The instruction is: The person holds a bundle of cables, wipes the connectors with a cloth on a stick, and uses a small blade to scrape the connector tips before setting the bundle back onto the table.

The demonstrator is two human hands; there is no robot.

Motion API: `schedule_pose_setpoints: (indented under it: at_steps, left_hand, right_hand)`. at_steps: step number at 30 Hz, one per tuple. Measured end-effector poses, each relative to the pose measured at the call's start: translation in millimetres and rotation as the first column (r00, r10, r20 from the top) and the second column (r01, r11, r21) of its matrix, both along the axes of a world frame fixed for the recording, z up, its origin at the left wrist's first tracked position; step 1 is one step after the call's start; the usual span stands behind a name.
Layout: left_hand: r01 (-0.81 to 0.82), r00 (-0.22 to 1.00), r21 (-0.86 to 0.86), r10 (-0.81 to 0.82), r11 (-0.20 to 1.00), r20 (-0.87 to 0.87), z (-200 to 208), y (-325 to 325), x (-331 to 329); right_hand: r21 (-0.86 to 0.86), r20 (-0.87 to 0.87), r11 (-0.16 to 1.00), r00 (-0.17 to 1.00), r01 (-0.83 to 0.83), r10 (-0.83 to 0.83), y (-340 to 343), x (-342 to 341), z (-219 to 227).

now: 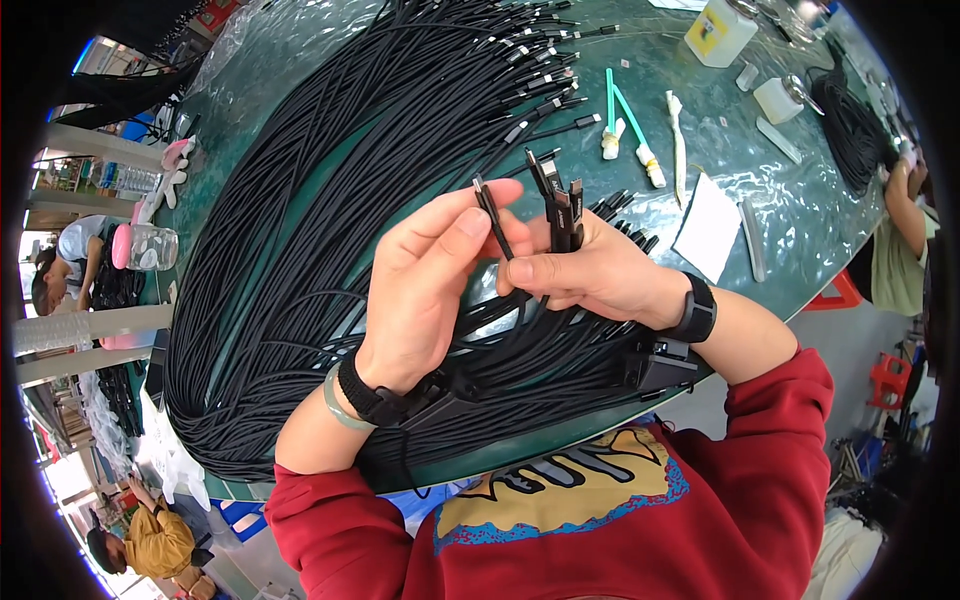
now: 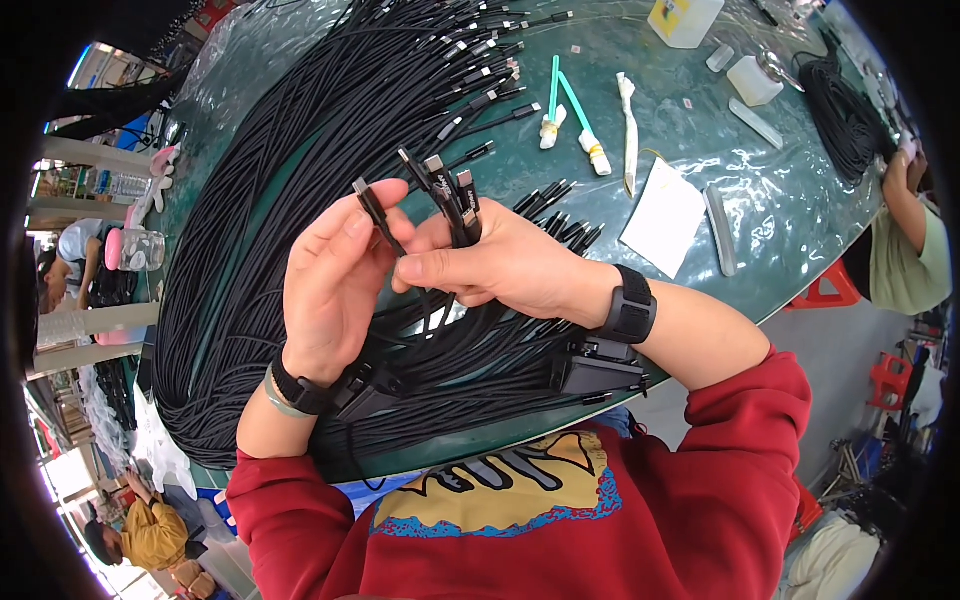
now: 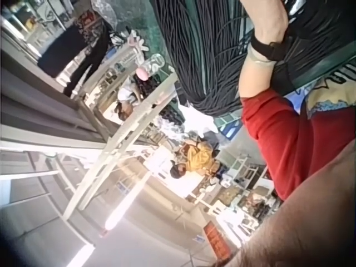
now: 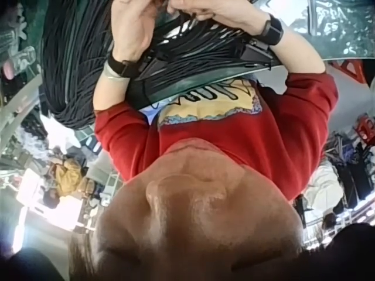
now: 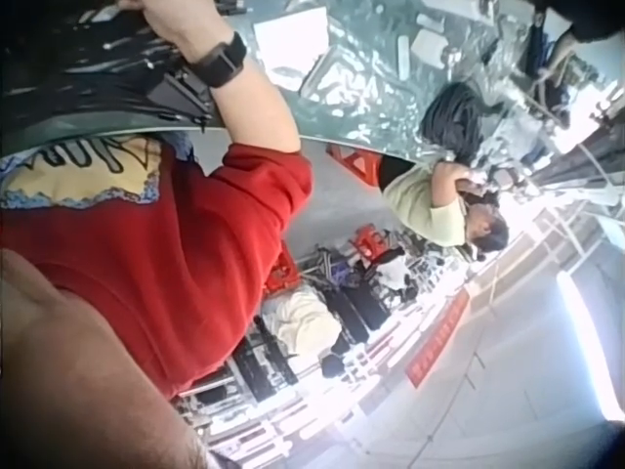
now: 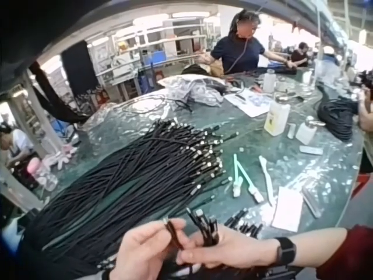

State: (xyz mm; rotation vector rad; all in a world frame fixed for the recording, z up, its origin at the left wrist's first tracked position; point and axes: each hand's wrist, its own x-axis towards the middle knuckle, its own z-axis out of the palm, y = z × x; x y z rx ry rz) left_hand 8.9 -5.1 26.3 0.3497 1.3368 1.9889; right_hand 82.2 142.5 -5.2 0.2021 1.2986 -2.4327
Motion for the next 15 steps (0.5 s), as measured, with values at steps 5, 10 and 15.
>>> schedule_pose_setpoints:
  at_steps: [5, 10, 15]
  left_hand:
    - [-0.064, 0.987, 0.005, 0.064, 0.998, -0.144, -5.9, -1.6, -0.1]
    - [-0.068, 0.983, 0.011, 0.069, 0.998, -0.167, -5.7, -3.9, 0.7]
    - [-0.090, 0.965, 0.000, 0.087, 0.996, -0.247, -7.2, -7.0, 1.2]
  right_hand:
    - [-0.026, -0.122, 0.996, 0.989, -0.090, 0.086, 0.2, -0.4, 0.7]
    - [-0.004, -0.150, 0.995, 0.984, -0.098, 0.096, -0.1, 0.0, -0.7]
    - [0.025, -0.139, 0.995, 0.986, -0.094, 0.097, -2.5, -0.7, -0.1]
